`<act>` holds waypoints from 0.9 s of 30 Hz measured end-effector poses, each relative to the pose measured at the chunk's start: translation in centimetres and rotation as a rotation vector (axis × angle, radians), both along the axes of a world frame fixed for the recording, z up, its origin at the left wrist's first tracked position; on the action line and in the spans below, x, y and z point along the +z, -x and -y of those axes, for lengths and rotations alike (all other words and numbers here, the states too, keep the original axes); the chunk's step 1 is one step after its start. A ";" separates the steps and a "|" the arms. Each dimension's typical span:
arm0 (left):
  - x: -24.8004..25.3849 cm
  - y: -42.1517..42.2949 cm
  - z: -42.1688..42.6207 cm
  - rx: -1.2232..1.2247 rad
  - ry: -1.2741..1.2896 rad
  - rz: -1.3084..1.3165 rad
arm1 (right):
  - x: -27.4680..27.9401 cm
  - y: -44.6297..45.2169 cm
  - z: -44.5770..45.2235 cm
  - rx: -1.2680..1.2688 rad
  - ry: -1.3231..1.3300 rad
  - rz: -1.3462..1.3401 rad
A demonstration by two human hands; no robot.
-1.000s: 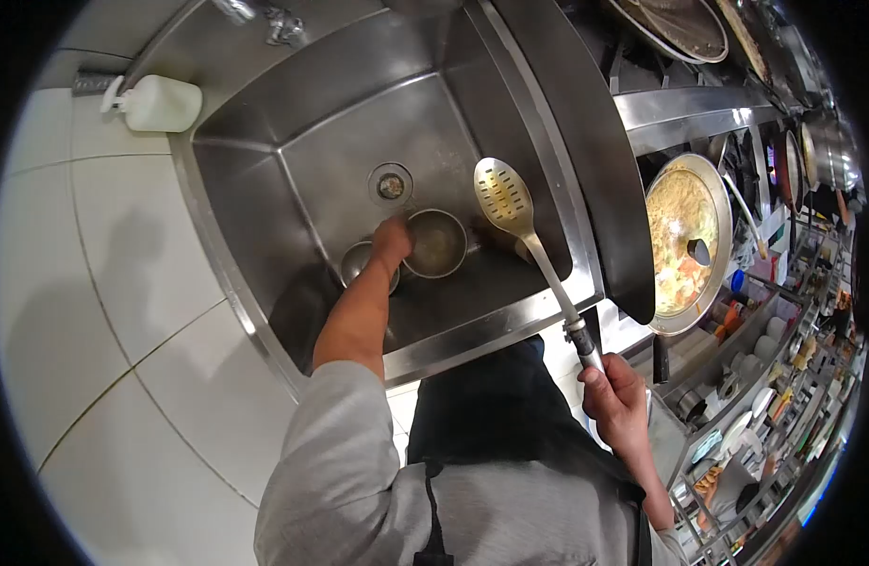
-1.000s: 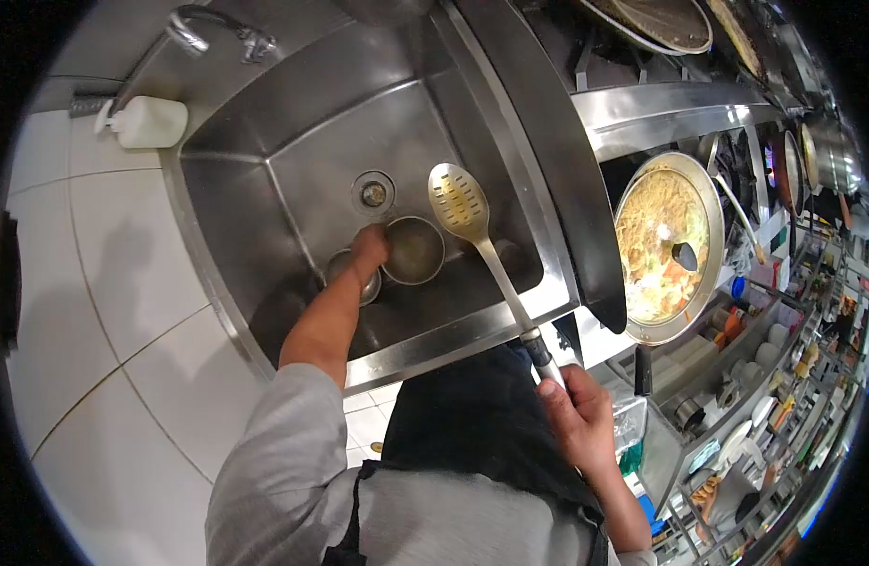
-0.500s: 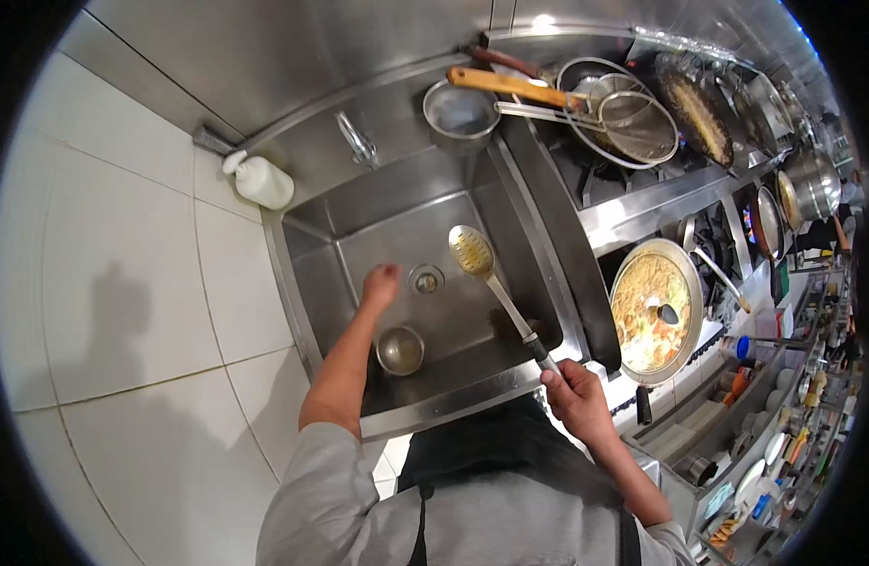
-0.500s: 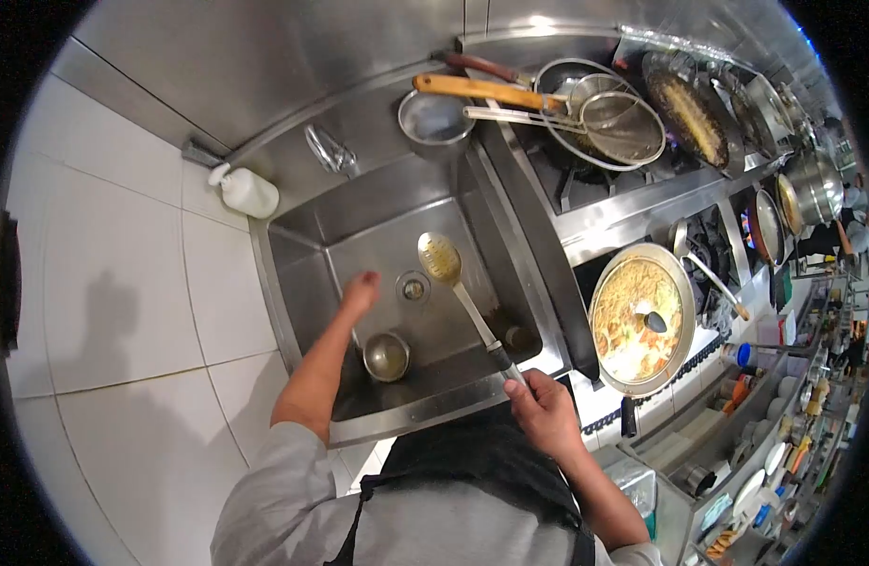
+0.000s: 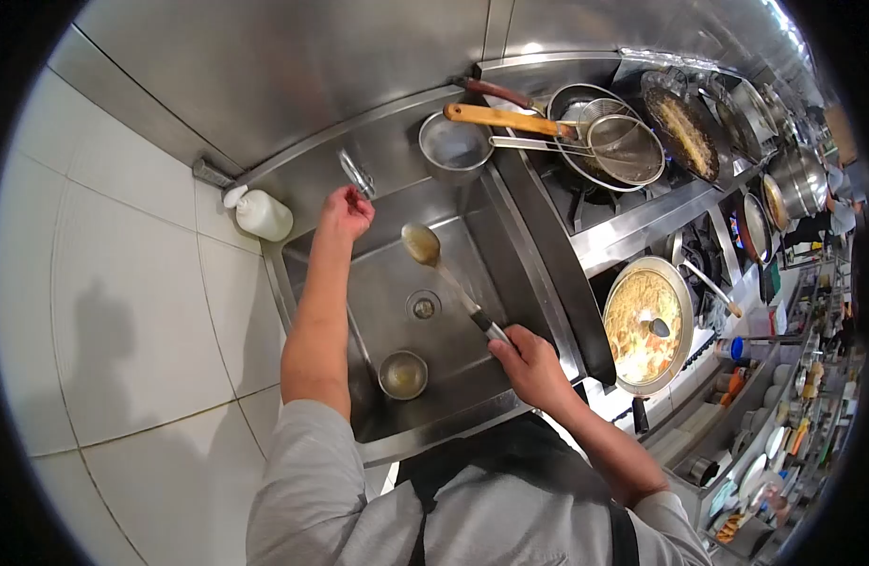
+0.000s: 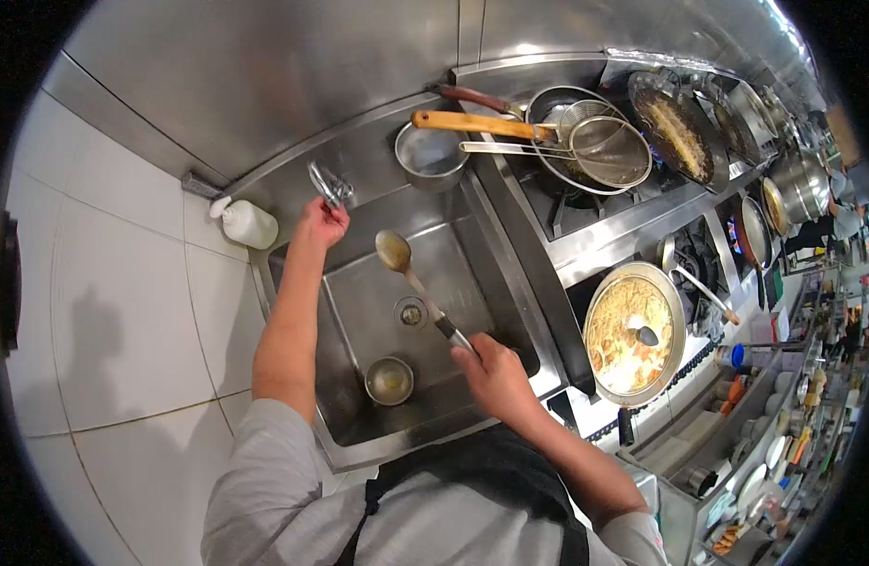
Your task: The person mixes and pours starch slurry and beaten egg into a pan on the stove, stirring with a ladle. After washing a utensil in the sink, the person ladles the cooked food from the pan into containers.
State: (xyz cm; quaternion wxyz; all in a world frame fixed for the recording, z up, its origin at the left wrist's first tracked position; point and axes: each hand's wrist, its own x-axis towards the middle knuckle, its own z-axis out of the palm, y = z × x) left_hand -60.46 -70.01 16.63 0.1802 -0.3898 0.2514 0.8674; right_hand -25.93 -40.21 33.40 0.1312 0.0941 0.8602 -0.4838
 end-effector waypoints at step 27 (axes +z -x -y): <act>-5.8 -17.9 0.6 -0.053 0.698 -0.130 | -11.9 7.1 3.7 0.086 0.042 -0.163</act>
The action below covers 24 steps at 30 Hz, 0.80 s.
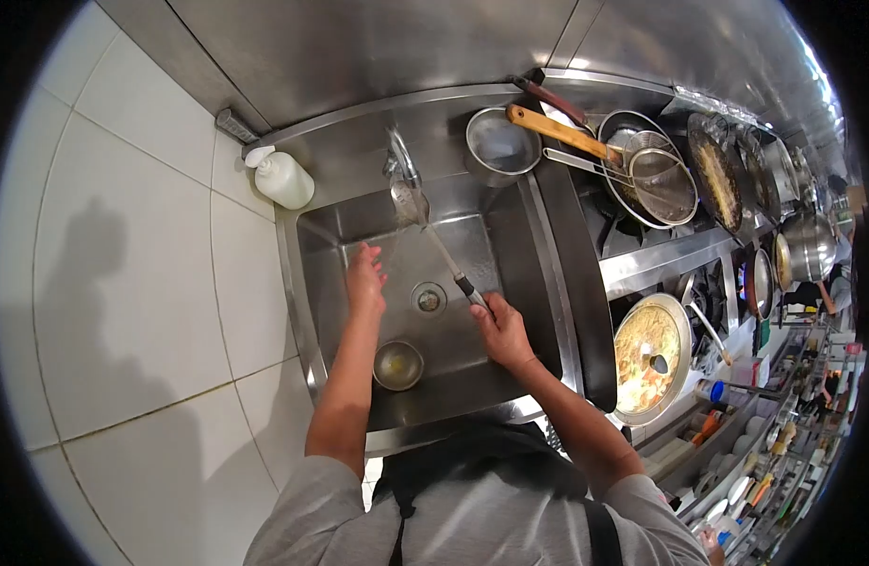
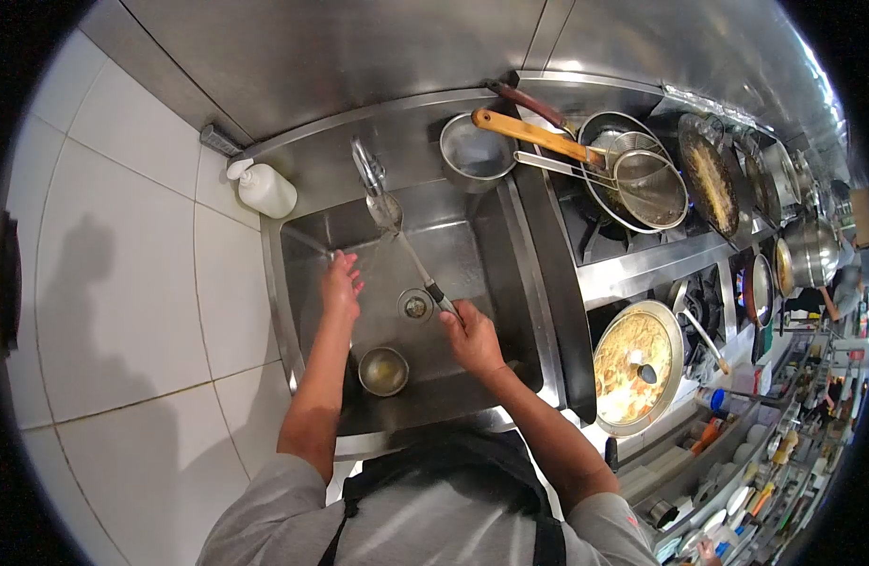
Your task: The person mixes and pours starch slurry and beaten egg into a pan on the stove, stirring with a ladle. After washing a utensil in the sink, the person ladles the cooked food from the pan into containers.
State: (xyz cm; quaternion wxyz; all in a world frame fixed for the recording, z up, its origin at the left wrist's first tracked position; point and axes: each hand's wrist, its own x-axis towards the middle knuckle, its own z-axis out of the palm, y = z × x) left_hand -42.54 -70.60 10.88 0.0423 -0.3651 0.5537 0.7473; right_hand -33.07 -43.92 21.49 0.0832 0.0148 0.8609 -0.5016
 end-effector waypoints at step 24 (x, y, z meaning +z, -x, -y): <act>2.7 5.4 -4.9 -0.193 -0.145 -0.170 | 3.9 -4.0 -0.2 -0.257 0.954 0.865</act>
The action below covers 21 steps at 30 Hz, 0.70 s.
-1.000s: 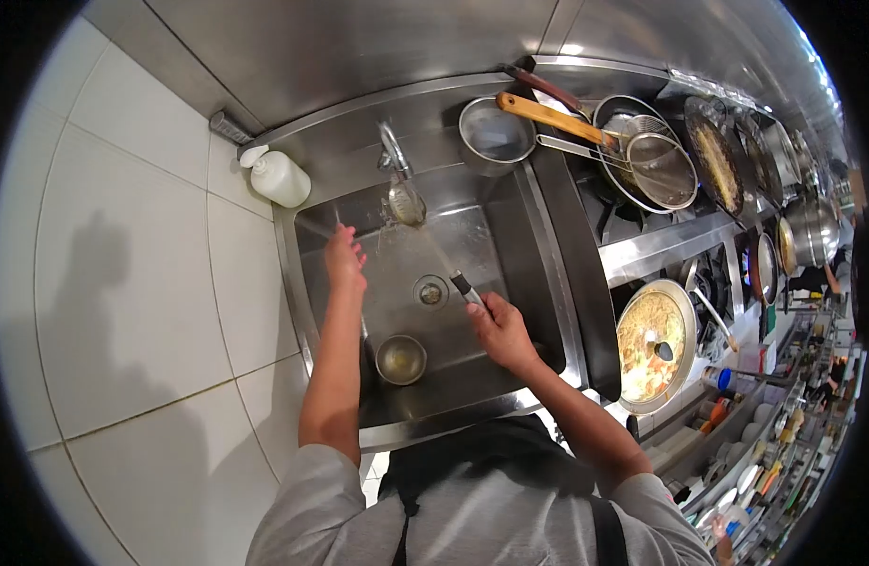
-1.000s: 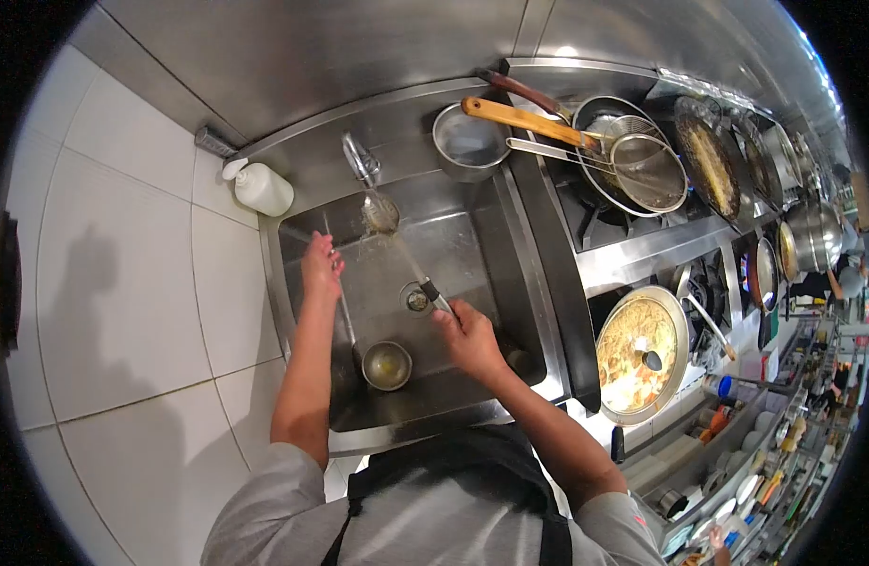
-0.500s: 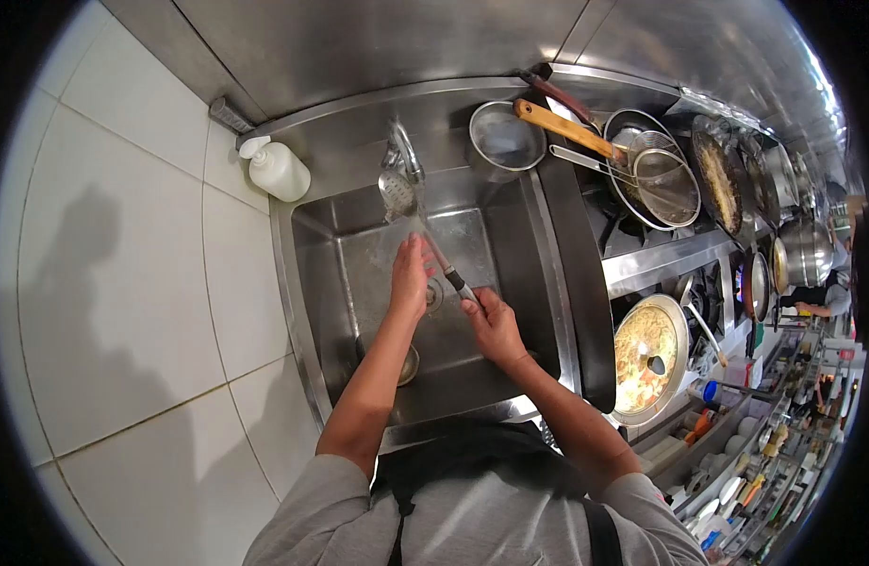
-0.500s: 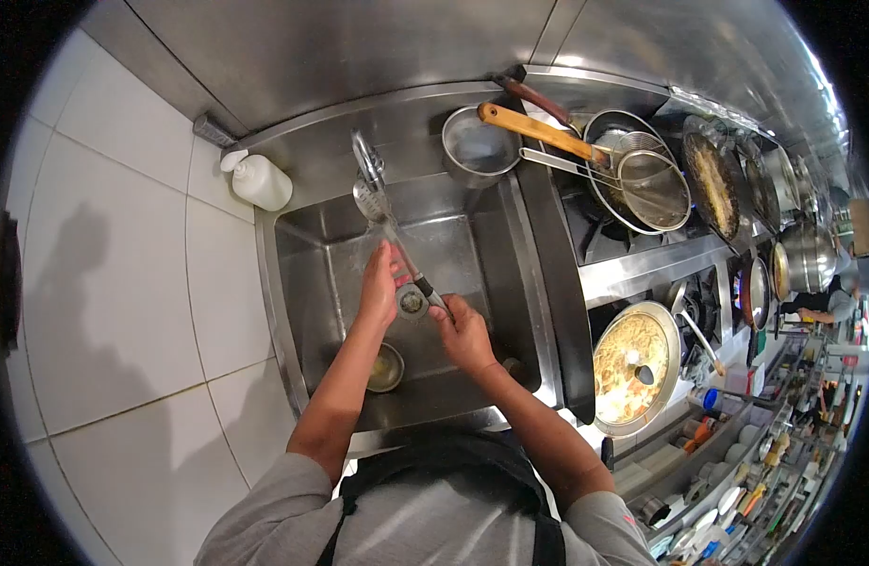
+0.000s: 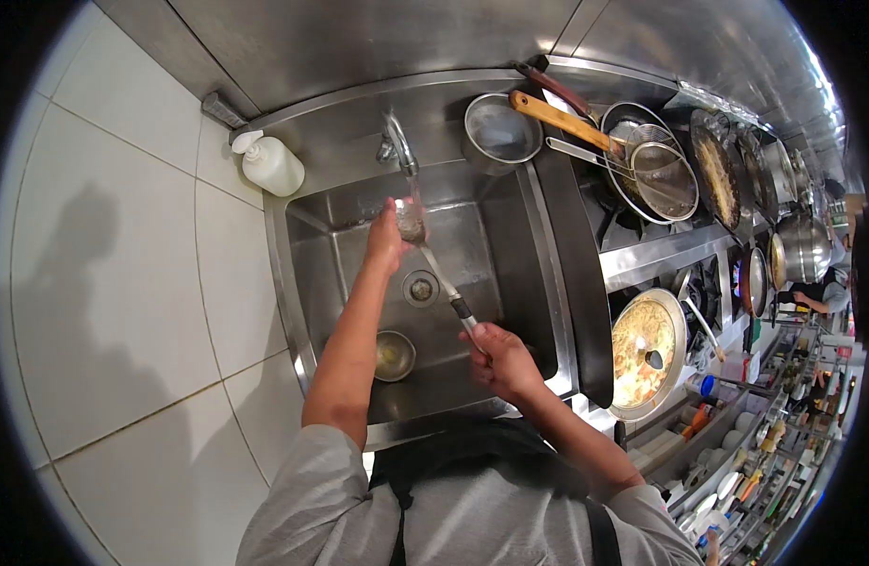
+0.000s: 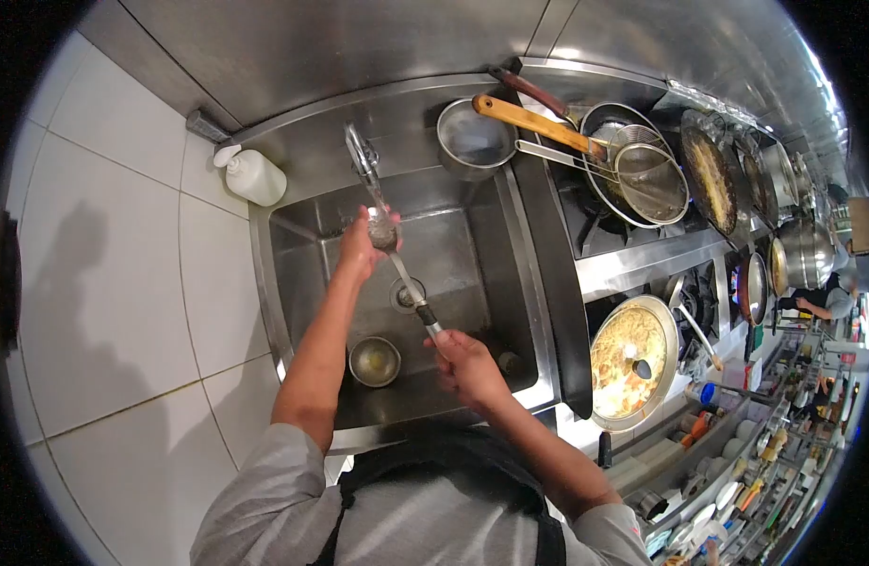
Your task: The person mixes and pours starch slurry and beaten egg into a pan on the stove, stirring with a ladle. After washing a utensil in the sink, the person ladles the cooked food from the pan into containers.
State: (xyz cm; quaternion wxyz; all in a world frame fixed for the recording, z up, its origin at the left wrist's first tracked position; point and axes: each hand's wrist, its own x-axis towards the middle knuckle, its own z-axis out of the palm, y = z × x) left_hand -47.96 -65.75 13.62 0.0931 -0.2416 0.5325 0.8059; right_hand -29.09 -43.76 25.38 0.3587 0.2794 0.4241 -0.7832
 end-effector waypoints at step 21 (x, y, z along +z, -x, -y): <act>1.9 -1.6 -2.9 0.035 0.138 -0.006 | 0.4 2.8 2.6 0.150 -0.050 0.043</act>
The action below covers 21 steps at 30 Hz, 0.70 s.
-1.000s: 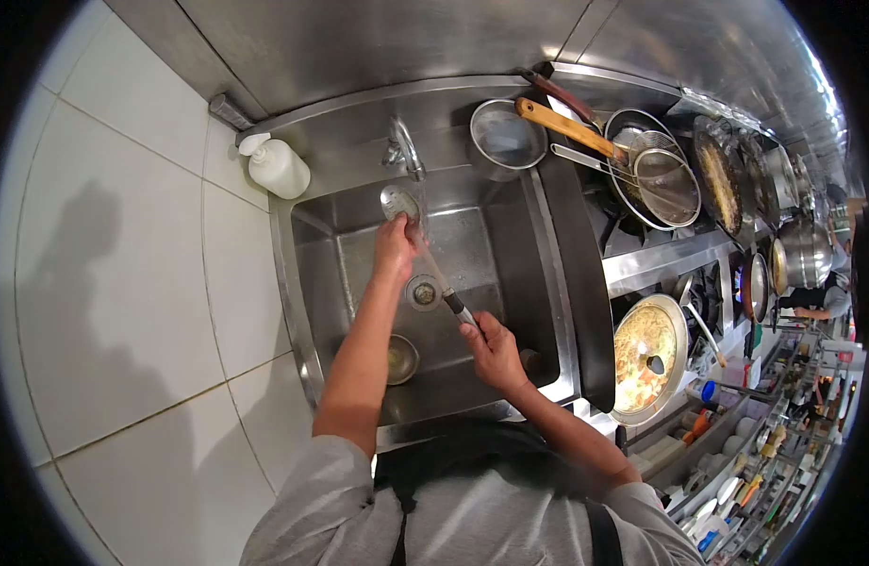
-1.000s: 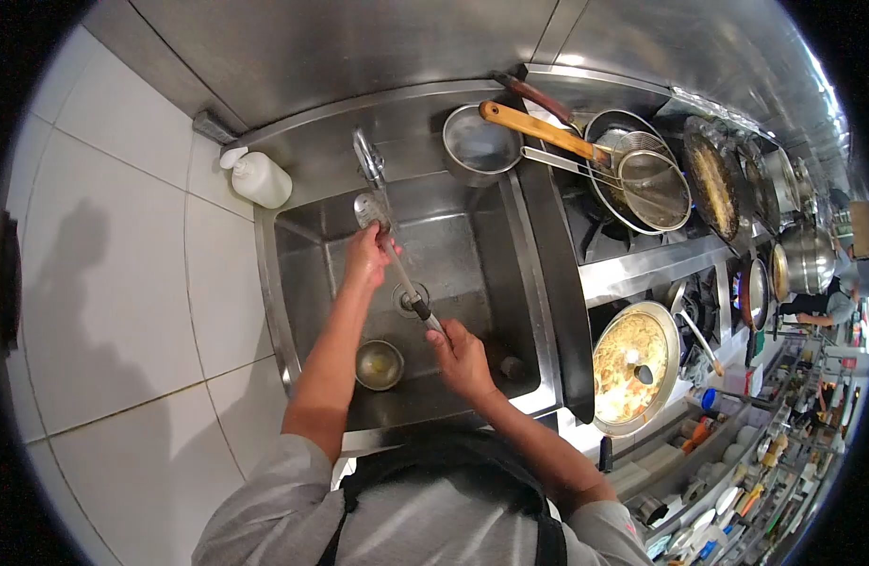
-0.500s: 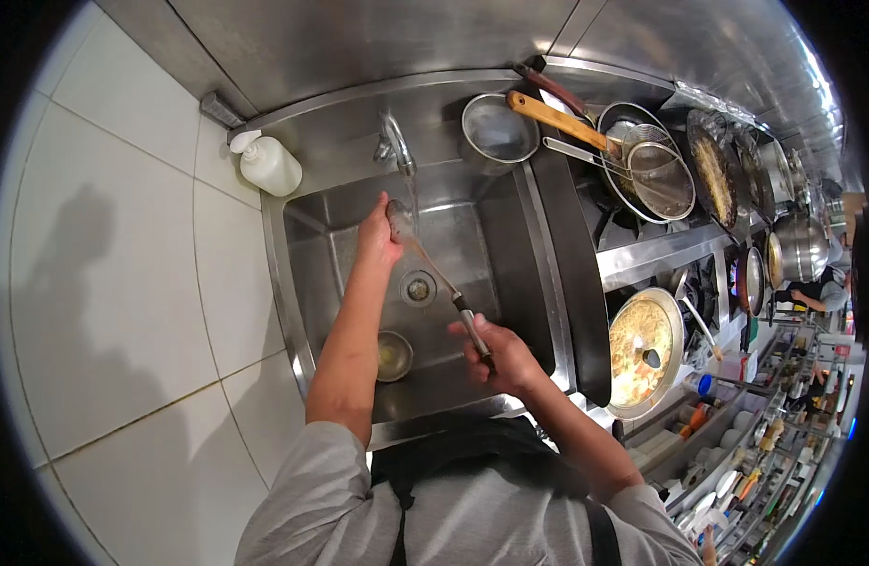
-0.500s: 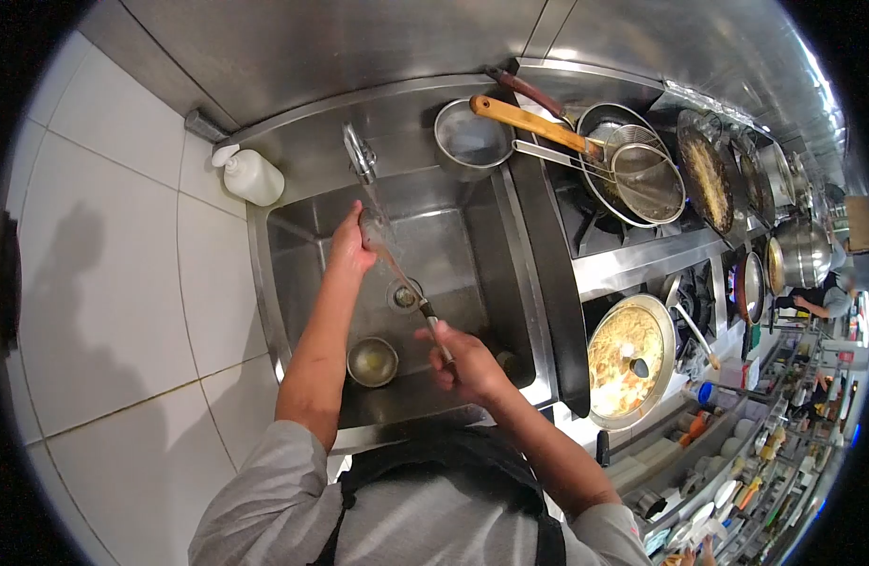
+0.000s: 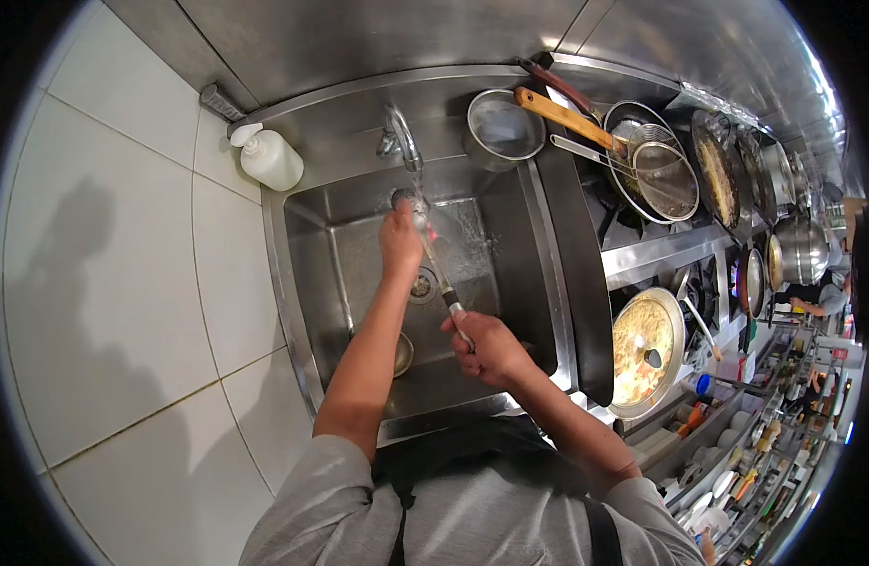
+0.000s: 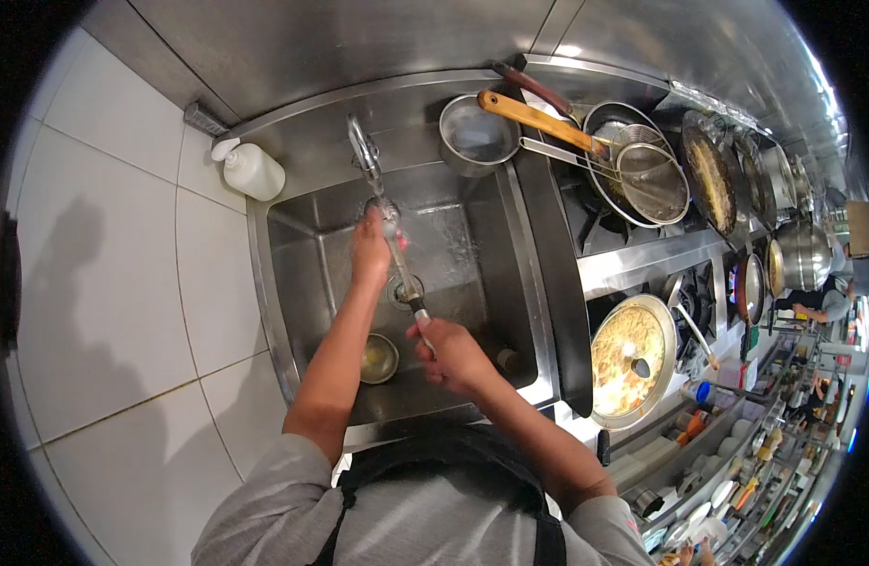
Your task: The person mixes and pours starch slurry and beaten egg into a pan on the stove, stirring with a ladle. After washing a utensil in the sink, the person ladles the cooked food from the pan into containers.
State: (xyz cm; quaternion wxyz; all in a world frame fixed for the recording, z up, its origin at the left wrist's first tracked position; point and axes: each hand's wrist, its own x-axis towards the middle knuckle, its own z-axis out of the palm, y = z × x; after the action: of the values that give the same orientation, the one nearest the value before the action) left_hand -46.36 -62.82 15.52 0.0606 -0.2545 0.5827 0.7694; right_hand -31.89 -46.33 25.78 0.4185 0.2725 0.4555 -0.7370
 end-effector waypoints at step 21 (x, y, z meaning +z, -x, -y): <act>1.1 -3.3 -3.1 -0.318 -0.038 -0.001 | 0.4 2.2 -1.8 -0.066 0.168 0.045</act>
State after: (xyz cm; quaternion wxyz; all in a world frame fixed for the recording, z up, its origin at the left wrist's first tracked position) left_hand -43.08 -59.75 16.58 0.1863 -0.1576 0.6012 0.7610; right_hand -34.11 -44.57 26.14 0.4253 0.2679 0.3734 -0.7797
